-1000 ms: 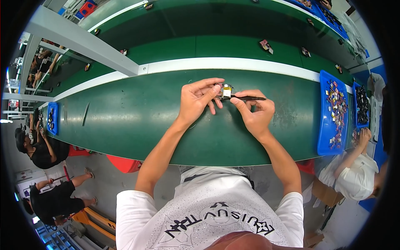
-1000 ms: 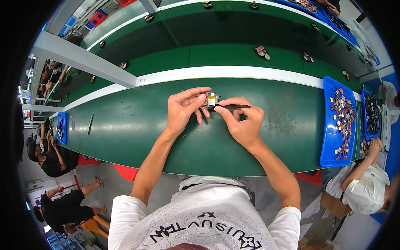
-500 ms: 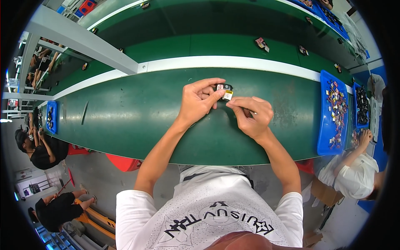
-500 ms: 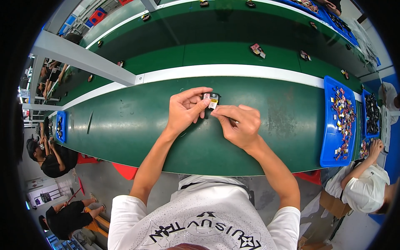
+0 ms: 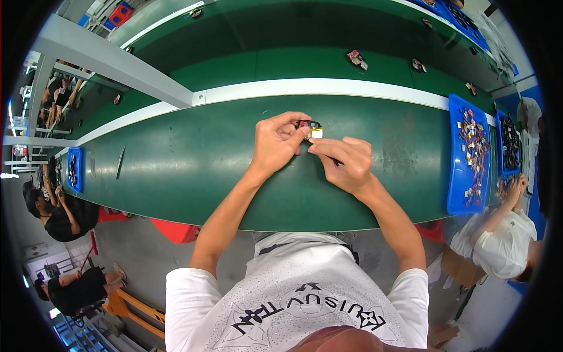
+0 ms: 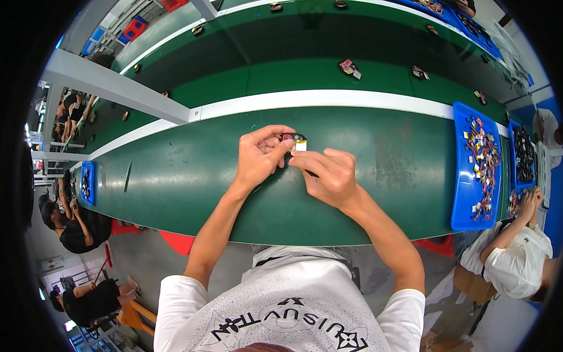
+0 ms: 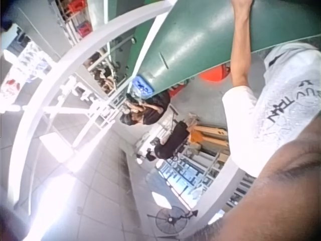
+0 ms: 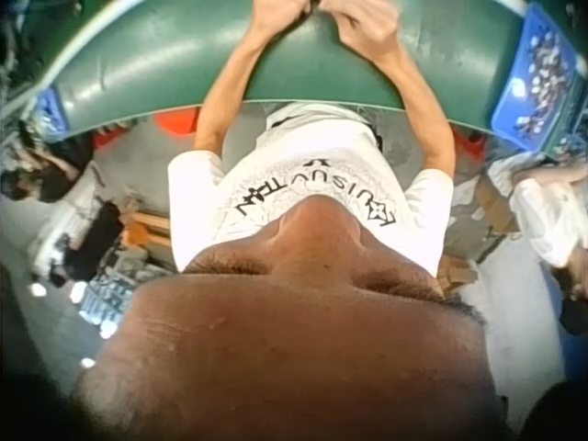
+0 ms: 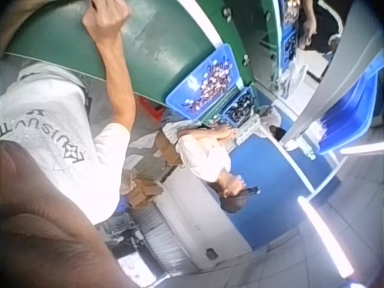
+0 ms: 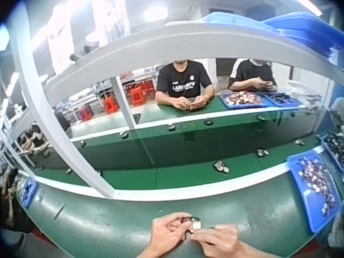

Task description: Assembling small electronic components on a printed circuit board using tweezers.

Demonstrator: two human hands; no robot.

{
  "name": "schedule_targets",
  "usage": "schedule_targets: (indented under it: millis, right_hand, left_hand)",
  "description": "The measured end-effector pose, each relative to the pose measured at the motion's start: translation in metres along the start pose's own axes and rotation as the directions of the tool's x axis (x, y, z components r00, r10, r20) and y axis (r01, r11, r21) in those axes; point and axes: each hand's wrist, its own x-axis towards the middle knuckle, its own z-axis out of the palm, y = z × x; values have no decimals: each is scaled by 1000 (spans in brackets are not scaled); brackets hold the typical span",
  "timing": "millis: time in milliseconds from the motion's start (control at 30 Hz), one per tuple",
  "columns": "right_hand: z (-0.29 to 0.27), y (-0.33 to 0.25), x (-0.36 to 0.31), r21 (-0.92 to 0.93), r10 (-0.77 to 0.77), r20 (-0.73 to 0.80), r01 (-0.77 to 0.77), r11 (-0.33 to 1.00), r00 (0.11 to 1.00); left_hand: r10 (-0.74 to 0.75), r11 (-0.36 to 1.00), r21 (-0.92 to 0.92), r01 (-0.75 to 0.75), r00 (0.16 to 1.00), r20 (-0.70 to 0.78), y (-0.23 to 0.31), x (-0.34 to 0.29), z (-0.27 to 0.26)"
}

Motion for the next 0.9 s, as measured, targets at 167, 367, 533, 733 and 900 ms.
schedule_targets:
  millis: [167,367,533,733,900]
  right_hand:
    - [3,7,7,126,147,-84,-136,983,986]
    - [-9,13,11,108,268,-134,-255,961,954]
    - [-3,18,10,76,215,-149,-205,976,965]
    - [-3,21,4,49,220,-131,-215,975,967]
    - [0,21,3,41,196,-91,-193,980,976]
  left_hand:
    - [-69,997,23,71,995,-75,1,15,-5]
    - [101,974,221,-37,953,-285,-2,108,-51]
    - [415,534,838,107,831,-371,-5,154,-77]
    - [544,368,927,-76,826,-148,18,181,-14]
    - [249,690,698,-190,968,18,8,227,40]
